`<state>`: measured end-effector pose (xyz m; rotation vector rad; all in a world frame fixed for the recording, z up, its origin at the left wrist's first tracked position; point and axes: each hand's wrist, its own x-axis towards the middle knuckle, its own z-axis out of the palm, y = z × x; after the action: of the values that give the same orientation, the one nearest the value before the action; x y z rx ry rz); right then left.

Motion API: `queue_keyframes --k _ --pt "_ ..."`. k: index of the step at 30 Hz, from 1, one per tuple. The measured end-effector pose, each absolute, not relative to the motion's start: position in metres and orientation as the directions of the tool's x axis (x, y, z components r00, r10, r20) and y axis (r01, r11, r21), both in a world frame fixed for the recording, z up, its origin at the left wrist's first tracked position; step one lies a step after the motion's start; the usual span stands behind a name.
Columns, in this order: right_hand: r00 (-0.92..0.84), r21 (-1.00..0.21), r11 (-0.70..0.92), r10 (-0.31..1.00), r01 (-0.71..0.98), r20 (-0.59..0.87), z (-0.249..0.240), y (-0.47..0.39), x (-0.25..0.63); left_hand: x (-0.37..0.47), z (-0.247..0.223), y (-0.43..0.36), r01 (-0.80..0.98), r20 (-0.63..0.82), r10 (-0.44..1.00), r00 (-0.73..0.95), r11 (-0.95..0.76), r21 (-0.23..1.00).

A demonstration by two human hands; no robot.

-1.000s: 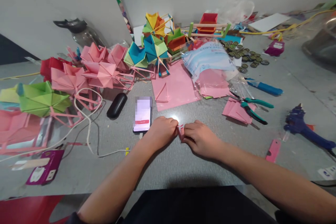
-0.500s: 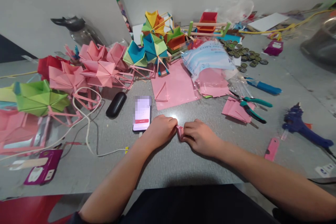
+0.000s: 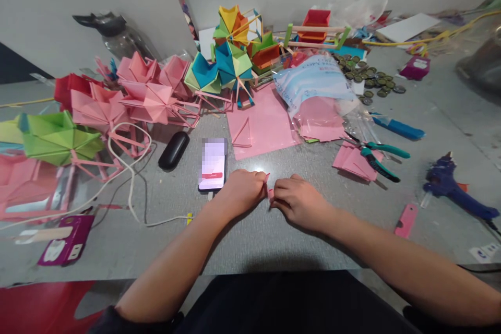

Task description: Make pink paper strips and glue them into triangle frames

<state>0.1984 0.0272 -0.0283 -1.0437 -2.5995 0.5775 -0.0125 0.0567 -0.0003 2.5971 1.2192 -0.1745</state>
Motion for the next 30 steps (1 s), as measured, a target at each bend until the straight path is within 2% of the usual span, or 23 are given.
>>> queue_keyframes --k 5,13,22,30 --pt "-0.696 -0.454 0.668 0.705 0.590 0.134 -0.0280 0.0272 0.1977 -0.0126 0.0001 0.0559 0.762 -0.216 0.731 0.648 -0.621 0.183" --pt "-0.682 -0.465 0.668 0.711 0.581 0.170 -0.0319 0.0257 0.1979 -0.0141 -0.0002 0.0534 0.747 -0.112 0.753 0.648 -0.600 0.287" --pt "-0.674 -0.495 0.661 0.715 0.563 0.187 -0.0327 0.0267 0.1991 -0.0136 0.0020 0.0530 0.757 -0.125 0.770 0.625 -0.560 0.336" --pt "-0.638 -0.609 0.556 0.763 0.565 0.104 -0.0272 0.0269 0.1986 -0.0167 -0.0029 0.0519 0.764 -0.097 0.771 0.629 -0.590 0.263"
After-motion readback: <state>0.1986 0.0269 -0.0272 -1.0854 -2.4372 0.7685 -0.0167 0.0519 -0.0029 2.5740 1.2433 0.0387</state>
